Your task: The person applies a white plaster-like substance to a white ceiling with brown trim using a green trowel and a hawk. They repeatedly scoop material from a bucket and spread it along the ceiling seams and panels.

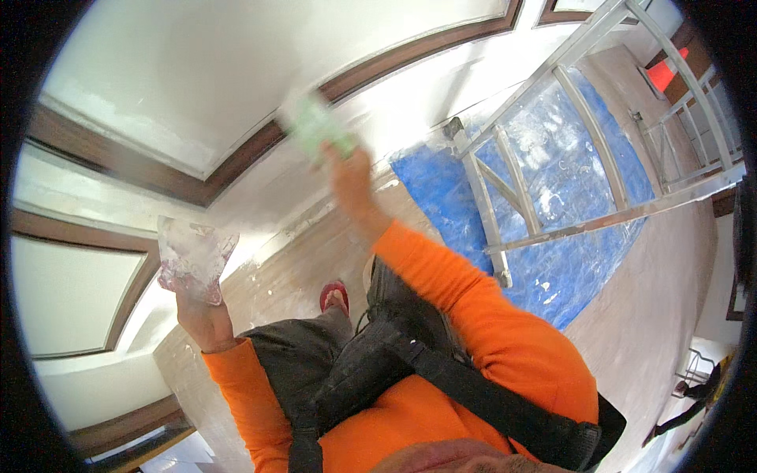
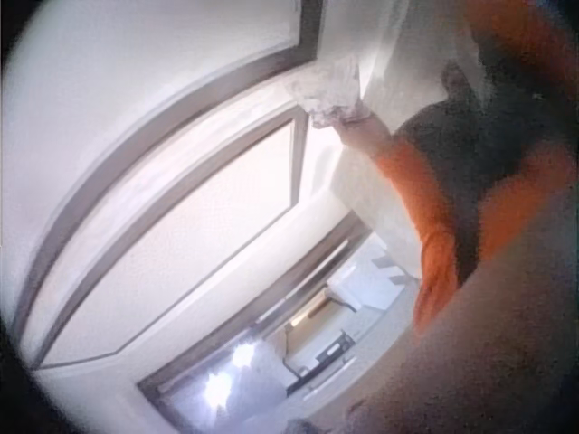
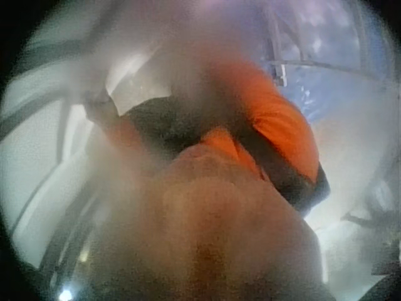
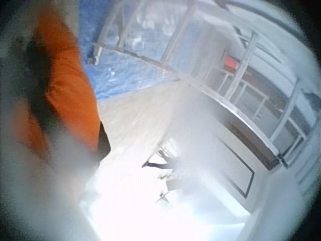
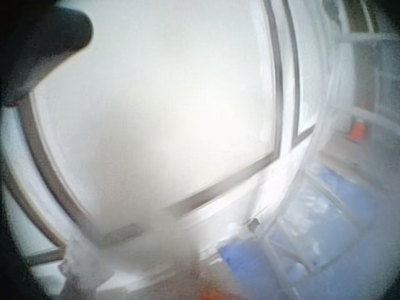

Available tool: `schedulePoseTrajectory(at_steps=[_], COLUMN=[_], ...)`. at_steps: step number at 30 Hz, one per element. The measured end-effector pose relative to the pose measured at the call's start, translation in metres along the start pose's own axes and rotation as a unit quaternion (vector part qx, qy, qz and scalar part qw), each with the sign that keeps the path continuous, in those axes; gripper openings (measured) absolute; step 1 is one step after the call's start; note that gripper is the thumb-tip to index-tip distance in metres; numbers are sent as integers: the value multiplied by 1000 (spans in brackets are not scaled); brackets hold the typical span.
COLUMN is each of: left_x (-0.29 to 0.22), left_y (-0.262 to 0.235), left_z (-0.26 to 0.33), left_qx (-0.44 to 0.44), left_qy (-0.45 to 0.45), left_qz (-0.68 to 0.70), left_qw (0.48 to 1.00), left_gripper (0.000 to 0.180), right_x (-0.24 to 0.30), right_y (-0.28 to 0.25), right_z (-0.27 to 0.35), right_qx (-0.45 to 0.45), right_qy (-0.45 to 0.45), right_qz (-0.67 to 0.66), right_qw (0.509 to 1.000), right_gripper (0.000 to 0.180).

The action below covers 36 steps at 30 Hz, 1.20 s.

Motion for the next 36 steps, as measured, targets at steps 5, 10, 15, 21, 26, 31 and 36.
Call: schedulePoseTrajectory(at_steps=[5,10,15,21,26,31,36], left_x=[26,80,98,108,121,140,109], left_y=[-21,-44,-88,-99,-150,-134,-111], left_z=[16,23,39,54,65,51,59], left_qx=[-105,-138,-173,-242,-208,-184,-255], left_qy=[-59,-96,-111,-136,-49,-62,-143], left_qz=[217,415,350,480,278,387,457], left_qw=[969,894,914,832,936,902,840], left_gripper=[41,46,48,48,48,46,47], right_x=[105,159,141,148,131,125,116], right_y=[-190,-303,-319,-339,-305,-295,-223], right_z=[-165,-278,-338,-385,-365,-365,-290], right_qx=[-178,-227,-223,-286,-191,-111,-94], right_qy=[-149,-158,-132,-173,-137,-142,-87], right_qz=[-69,31,77,291,180,191,132], right_qw=[970,961,963,897,955,965,983], right_gripper=[25,23,27,27,28,36,35])
Point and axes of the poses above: each hand's wrist, its own z-axis away from the middle knuckle, its own y-axis out of the palm, x = y × z, the point moved 10 cm from there along -z, towards the middle knuckle, and after that the axes turned 11 degrees about y, right-handed, at the moved point
